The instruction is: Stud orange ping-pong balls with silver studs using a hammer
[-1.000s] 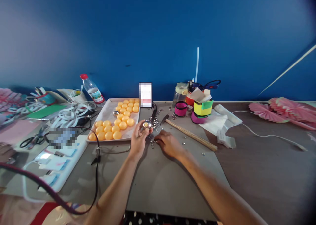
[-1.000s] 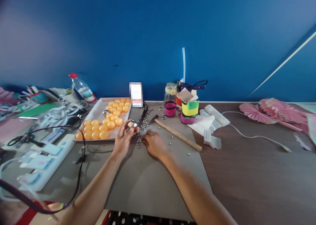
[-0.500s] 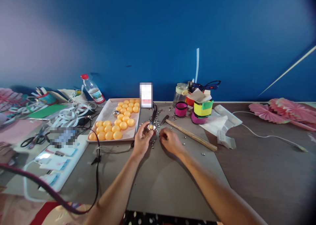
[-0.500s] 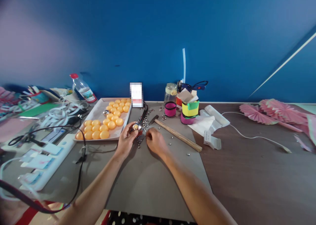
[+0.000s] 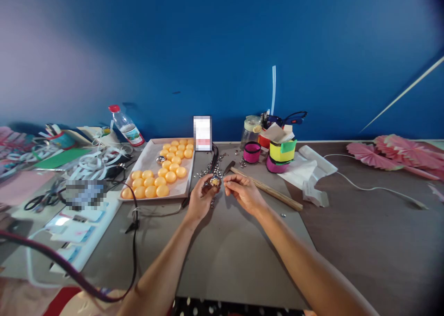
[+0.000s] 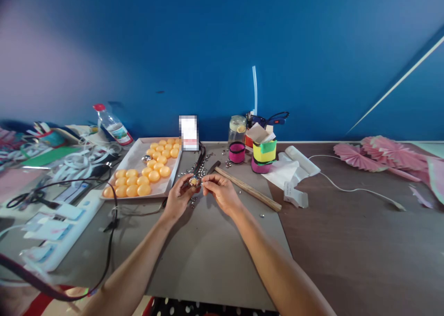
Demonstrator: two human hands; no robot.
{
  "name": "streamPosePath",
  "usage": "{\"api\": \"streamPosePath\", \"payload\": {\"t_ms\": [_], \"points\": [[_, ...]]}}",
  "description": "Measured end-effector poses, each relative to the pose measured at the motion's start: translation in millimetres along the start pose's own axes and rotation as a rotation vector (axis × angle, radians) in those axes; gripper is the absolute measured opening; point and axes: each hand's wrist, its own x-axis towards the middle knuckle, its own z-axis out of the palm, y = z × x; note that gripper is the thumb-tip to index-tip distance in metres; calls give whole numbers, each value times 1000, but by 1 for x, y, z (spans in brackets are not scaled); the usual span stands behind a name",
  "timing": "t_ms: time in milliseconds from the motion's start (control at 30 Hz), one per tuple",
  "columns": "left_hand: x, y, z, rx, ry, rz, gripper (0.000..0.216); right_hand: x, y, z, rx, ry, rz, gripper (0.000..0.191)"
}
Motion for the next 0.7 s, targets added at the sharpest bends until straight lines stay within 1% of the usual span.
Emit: {"api": "streamPosePath", "payload": {"t_ms": [133,233,333,467,700], "points": [[1,-3,-1,37,-4,0,42,1,6,-1,-165,27,-61,15],[1,-4,-2,115,7,28,41,0,9,0,-310,43,-112,10],[0,-4,-2,173,-2,60,40,-1,8,3,-399,59,-163,6],[-1,-3,-1,240,-4,109,37,-2,5,5,-458,58,-196,5],[-2,1,0,350,2,201,34,0,7,4,-464,35,-168,6]]}}
